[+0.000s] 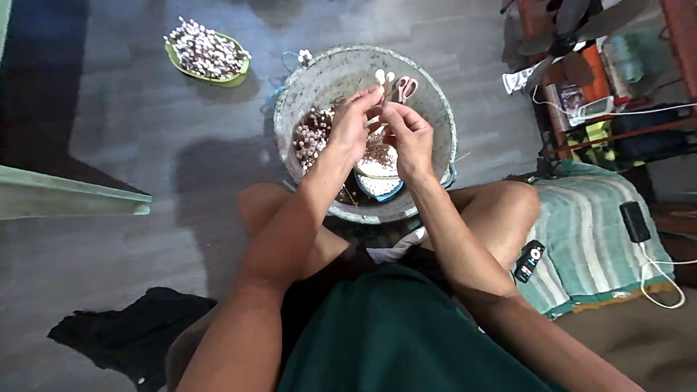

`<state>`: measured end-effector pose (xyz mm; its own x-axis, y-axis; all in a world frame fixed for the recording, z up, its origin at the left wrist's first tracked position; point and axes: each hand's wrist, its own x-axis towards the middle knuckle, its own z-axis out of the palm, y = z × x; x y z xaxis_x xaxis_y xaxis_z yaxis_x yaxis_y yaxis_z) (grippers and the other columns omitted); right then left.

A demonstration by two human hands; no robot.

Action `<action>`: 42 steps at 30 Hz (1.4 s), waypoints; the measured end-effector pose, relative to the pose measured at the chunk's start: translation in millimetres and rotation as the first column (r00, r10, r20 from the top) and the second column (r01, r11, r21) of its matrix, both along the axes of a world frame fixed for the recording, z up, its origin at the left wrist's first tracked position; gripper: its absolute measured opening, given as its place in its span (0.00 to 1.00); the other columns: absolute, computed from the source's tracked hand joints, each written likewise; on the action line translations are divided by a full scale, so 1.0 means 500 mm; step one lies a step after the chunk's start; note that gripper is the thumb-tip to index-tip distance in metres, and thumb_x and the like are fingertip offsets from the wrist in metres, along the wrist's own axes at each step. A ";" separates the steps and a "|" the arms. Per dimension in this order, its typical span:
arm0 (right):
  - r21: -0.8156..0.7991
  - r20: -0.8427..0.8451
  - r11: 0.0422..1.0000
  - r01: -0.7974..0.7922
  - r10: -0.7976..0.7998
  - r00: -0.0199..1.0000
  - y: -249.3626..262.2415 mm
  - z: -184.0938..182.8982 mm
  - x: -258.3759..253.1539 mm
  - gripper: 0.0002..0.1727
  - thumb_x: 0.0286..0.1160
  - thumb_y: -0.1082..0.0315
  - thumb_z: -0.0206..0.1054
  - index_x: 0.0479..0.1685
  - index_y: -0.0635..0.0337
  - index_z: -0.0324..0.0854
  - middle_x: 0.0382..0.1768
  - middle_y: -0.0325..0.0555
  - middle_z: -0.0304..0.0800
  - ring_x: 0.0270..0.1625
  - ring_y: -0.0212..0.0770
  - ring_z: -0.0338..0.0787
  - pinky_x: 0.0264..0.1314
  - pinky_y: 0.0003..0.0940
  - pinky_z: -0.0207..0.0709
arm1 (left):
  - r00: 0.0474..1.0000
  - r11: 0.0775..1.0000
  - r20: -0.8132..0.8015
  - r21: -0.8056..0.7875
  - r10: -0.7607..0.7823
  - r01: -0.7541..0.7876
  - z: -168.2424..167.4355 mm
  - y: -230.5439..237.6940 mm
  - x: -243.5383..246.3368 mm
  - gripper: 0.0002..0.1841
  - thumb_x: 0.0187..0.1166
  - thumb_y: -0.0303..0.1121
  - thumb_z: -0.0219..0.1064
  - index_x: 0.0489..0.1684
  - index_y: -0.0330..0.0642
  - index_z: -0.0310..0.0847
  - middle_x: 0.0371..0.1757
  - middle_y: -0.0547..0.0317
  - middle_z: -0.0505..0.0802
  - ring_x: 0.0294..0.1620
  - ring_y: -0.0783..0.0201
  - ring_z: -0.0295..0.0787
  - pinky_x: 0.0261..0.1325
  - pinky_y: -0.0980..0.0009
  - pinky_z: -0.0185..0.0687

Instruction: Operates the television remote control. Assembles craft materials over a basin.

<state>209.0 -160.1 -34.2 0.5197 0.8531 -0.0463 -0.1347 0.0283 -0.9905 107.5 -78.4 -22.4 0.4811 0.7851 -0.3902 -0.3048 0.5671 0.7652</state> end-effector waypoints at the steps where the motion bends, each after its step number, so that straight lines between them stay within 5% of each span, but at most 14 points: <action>1: -0.008 -0.026 1.000 -0.003 0.002 1.000 0.004 0.002 -0.003 0.13 0.83 0.65 0.69 0.55 0.65 0.89 0.40 0.47 0.94 0.32 0.35 0.88 0.35 0.30 0.85 | 1.000 1.000 0.010 0.011 0.000 0.000 -0.003 -0.002 0.002 0.14 0.86 0.38 0.65 0.61 0.41 0.84 0.52 0.55 0.91 0.54 0.60 0.88 0.58 0.59 0.85; 4: -0.018 -0.026 0.999 0.040 -0.040 0.999 0.009 0.006 -0.004 0.13 0.82 0.64 0.70 0.54 0.65 0.89 0.39 0.47 0.93 0.33 0.37 0.89 0.36 0.32 0.86 | 1.000 0.999 0.031 0.033 0.002 -0.003 -0.004 -0.004 0.001 0.14 0.87 0.38 0.64 0.61 0.41 0.84 0.52 0.54 0.92 0.55 0.60 0.89 0.60 0.60 0.85; 7: 0.099 0.255 0.987 0.128 -0.149 0.955 -0.008 0.015 0.032 0.12 0.80 0.69 0.68 0.57 0.65 0.86 0.44 0.47 0.92 0.40 0.39 0.90 0.41 0.35 0.87 | 0.997 0.967 -0.063 0.254 0.049 -0.032 0.002 -0.010 0.001 0.13 0.88 0.34 0.62 0.59 0.35 0.84 0.52 0.51 0.92 0.54 0.58 0.90 0.59 0.59 0.88; 10: 0.203 0.629 0.979 0.003 -0.132 0.766 -0.019 0.073 0.098 0.13 0.82 0.69 0.68 0.58 0.67 0.86 0.46 0.47 0.93 0.43 0.36 0.92 0.42 0.31 0.88 | 0.983 0.816 -0.132 0.577 0.130 -0.031 -0.001 -0.012 0.001 0.09 0.87 0.30 0.63 0.51 0.33 0.85 0.45 0.51 0.94 0.44 0.60 0.94 0.52 0.61 0.93; 14: 0.054 0.854 0.971 -0.232 0.075 0.515 -0.010 0.134 0.144 0.17 0.82 0.62 0.71 0.63 0.61 0.88 0.46 0.44 0.92 0.40 0.33 0.90 0.40 0.29 0.87 | 0.958 0.641 -0.206 0.767 0.200 0.032 0.009 -0.021 0.003 0.07 0.83 0.31 0.66 0.44 0.39 0.88 0.45 0.56 0.92 0.44 0.67 0.91 0.49 0.68 0.90; 21: 0.072 0.896 0.959 -0.272 0.058 0.441 -0.004 0.125 0.142 0.10 0.81 0.65 0.71 0.53 0.58 0.94 0.40 0.44 0.92 0.38 0.32 0.89 0.41 0.28 0.86 | 0.929 0.502 -0.273 0.857 0.249 0.117 0.015 -0.023 0.003 0.05 0.80 0.31 0.66 0.41 0.42 0.89 0.48 0.58 0.89 0.48 0.69 0.88 0.51 0.71 0.88; 26: 0.100 0.906 0.977 -0.187 -0.012 0.423 -0.027 0.125 0.122 0.11 0.72 0.70 0.77 0.52 0.58 0.92 0.45 0.45 0.92 0.46 0.38 0.91 0.52 0.38 0.90 | 0.914 0.419 -0.344 0.878 0.214 0.232 0.017 -0.034 -0.012 0.08 0.85 0.35 0.66 0.50 0.44 0.87 0.56 0.59 0.89 0.55 0.66 0.88 0.57 0.63 0.89; 31: 0.010 0.898 0.976 -0.216 0.086 0.431 -0.011 0.114 0.152 0.09 0.77 0.63 0.74 0.48 0.53 0.95 0.43 0.40 0.95 0.45 0.34 0.92 0.52 0.37 0.89 | 0.893 0.424 -0.374 0.872 0.251 0.246 0.005 -0.031 0.000 0.13 0.83 0.40 0.63 0.47 0.42 0.89 0.55 0.55 0.90 0.53 0.65 0.89 0.56 0.64 0.88; 42: 0.022 0.897 0.967 -0.252 0.092 0.432 -0.020 0.097 0.150 0.09 0.78 0.64 0.72 0.46 0.56 0.95 0.41 0.41 0.96 0.43 0.34 0.91 0.49 0.34 0.87 | 0.870 0.385 -0.399 0.881 0.289 0.276 -0.007 -0.037 0.004 0.11 0.80 0.38 0.62 0.43 0.44 0.90 0.54 0.57 0.89 0.53 0.67 0.87 0.55 0.68 0.85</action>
<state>283.9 -169.9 14.4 0.0498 0.8840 0.4648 0.7921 0.2485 -0.5575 109.5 -97.0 -25.8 0.4762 0.7831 0.3999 0.2038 -0.5407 0.8161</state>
